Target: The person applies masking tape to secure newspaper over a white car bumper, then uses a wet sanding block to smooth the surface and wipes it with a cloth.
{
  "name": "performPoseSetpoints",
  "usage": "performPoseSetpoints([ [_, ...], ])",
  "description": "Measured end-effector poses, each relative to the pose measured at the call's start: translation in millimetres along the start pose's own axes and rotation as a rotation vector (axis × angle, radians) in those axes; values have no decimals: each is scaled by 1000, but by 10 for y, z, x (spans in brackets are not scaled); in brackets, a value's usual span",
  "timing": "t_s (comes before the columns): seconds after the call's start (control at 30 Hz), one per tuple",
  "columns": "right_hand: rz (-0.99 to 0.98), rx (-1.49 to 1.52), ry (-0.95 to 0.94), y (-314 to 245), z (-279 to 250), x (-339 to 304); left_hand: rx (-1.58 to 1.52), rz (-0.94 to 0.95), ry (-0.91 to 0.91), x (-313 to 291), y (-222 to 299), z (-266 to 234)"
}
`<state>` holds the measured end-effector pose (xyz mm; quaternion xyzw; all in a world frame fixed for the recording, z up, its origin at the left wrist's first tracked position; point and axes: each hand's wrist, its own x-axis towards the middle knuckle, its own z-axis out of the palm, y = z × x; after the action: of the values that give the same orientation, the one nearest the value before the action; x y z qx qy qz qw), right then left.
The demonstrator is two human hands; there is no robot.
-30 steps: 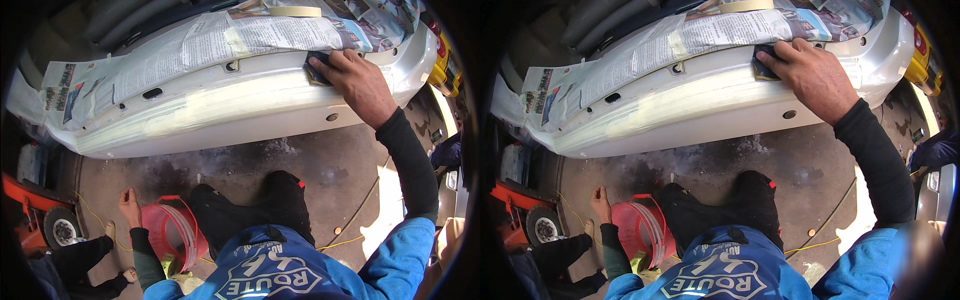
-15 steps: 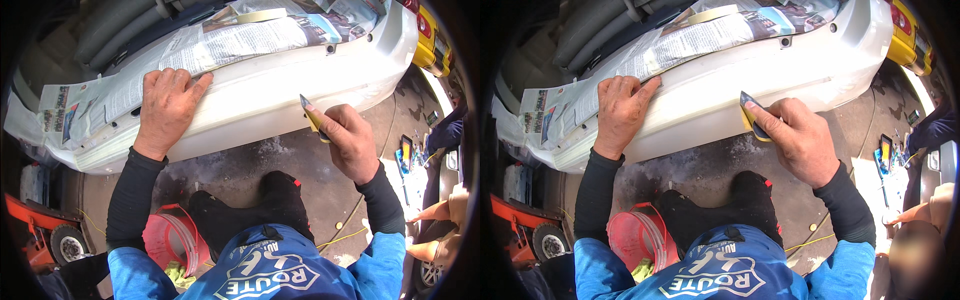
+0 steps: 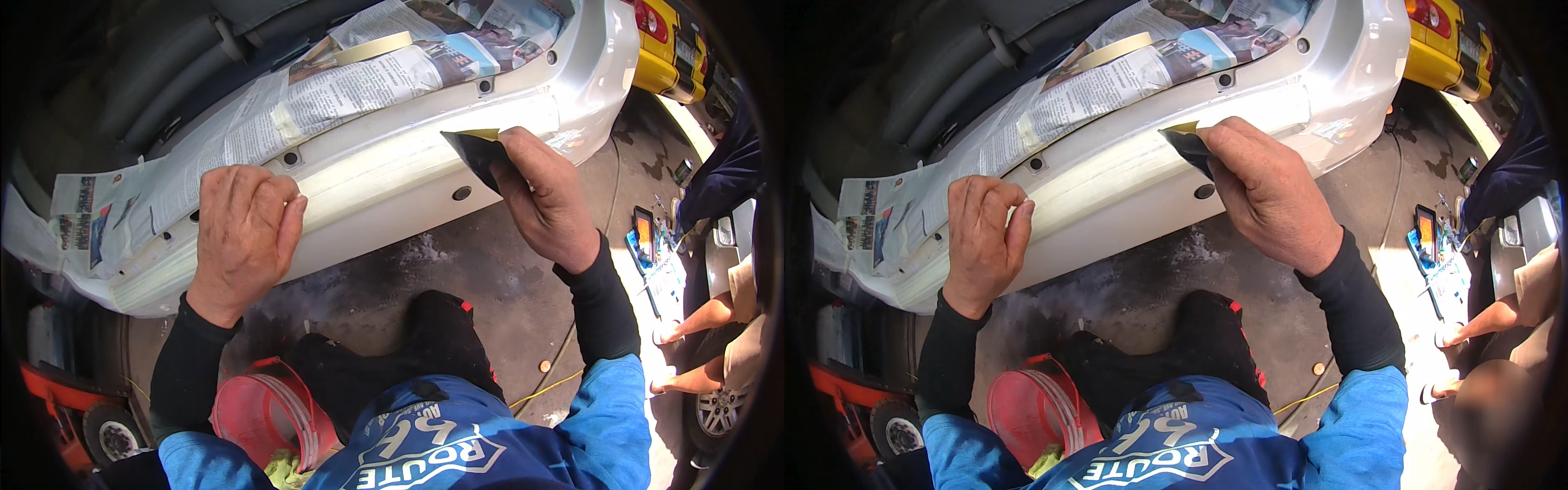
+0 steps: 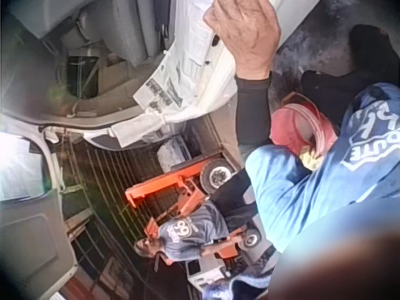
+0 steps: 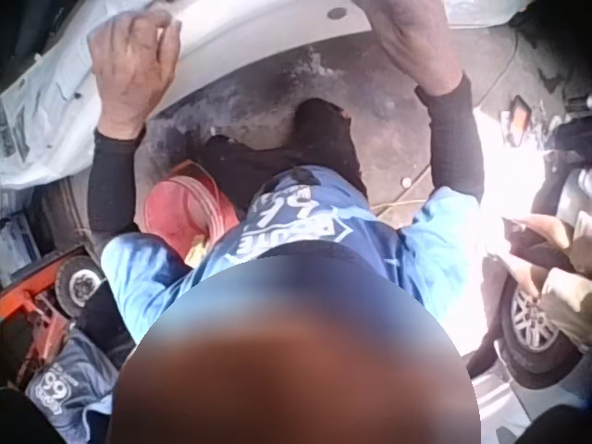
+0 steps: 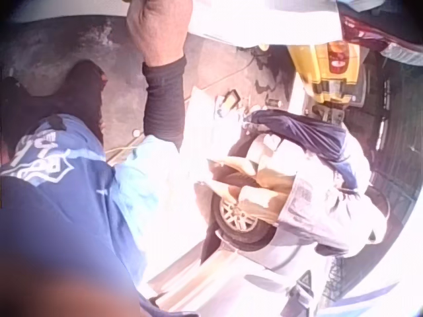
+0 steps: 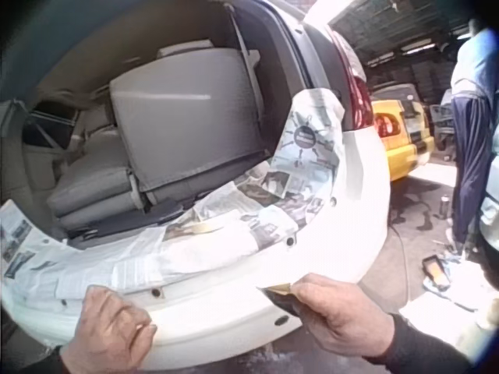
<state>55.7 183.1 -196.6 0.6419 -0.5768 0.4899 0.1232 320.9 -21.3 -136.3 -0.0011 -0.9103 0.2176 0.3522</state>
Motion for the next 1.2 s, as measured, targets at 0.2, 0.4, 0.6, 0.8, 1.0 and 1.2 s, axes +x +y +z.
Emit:
performPoseSetpoints([
  [0.2, -459, -623, -217, 78, 48, 537, -658, -258, -329, -1394, 1151, 283],
  [0.4, -603, -882, -379, 266, 355, 786, -490, -600, -895, -2865, 2059, 1062],
  [0.6, -567, -836, -403, 82, 626, 961, -664, -856, -836, -3198, 2413, 976],
  [0.8, -587, -758, -490, -149, 947, 987, -643, -979, -676, -3119, 2349, 967],
  [1.0, -470, -877, -477, -15, 606, 948, -658, -896, -650, -3096, 2370, 880],
  [1.2, -721, -599, -210, 23, 1306, 923, -638, -985, -659, -3114, 2317, 985],
])
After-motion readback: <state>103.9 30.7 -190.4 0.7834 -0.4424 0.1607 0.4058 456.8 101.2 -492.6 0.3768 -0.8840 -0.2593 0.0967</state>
